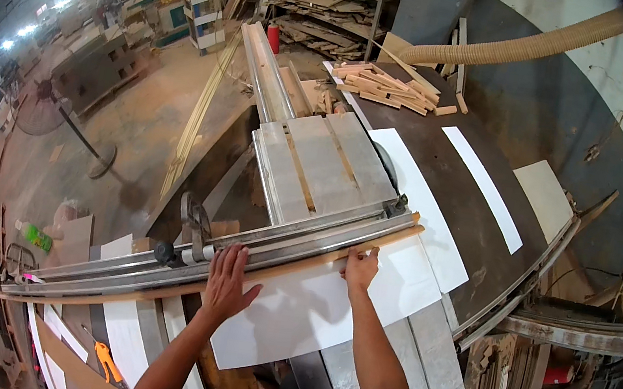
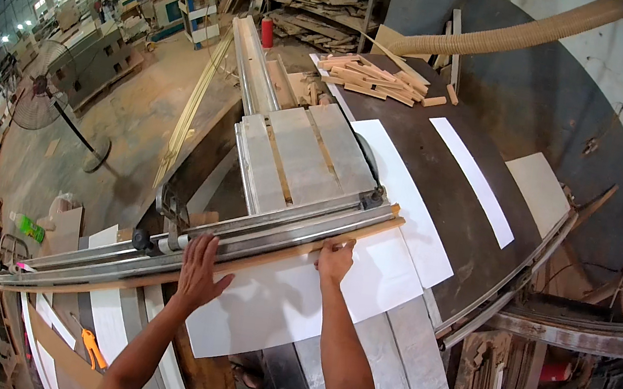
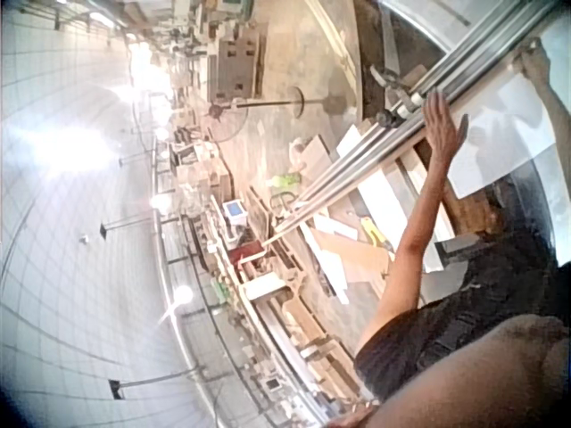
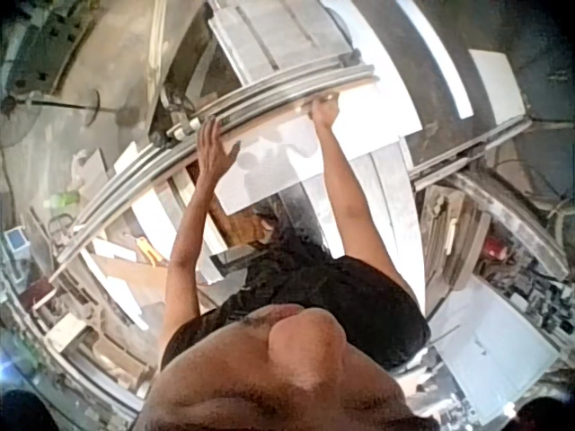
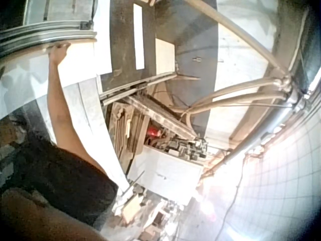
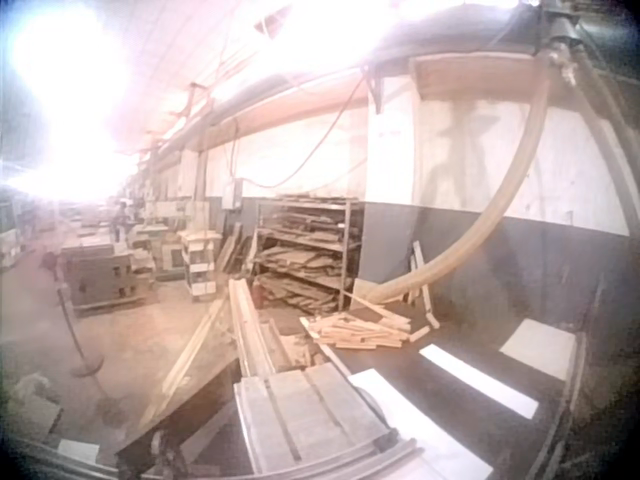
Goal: The person unwraps a bundle of wooden planks and uses a table saw to cut them into smaller pieces. They repeatedly feed the planks through the saw, collect the cut pieces, and stack them on the table.
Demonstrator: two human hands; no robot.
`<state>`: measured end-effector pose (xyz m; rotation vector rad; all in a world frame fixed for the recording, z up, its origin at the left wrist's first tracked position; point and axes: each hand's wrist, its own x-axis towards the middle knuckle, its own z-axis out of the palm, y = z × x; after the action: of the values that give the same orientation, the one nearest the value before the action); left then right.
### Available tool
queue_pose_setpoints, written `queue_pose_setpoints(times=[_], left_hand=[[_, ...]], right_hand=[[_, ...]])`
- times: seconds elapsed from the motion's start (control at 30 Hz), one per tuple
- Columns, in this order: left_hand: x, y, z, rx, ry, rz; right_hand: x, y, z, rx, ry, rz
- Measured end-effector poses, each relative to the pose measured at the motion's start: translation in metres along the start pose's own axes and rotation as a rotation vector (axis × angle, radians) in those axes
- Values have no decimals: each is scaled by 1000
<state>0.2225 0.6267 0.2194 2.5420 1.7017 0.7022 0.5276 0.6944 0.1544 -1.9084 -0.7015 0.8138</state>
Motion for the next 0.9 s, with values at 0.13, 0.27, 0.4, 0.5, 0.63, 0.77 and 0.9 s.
queue_pose_setpoints(times=[0.13,0.27,0.4,0.5,0.63,0.77,0.9], left_hand=[[30,-8,27,76,-136,35],[19,-13,43,153,-60,84],[18,-11,49,117,-24,61],[21,-8,48,107,-25,10],[19,-8,52,79,-74,-72],[24,-10,54,65,-52,-54],[25,-7,49,100,-86,-46]], right_hand=[[-4,-5,1,27,-3,-24],[-5,-7,2,-20,20,-6],[1,-1,2,-10,30,34],[-1,-7,0,1,21,57],[3,-9,-3,14,8,83],[29,1,-12,12,68,35],[37,0,-9,-5,119,-13]])
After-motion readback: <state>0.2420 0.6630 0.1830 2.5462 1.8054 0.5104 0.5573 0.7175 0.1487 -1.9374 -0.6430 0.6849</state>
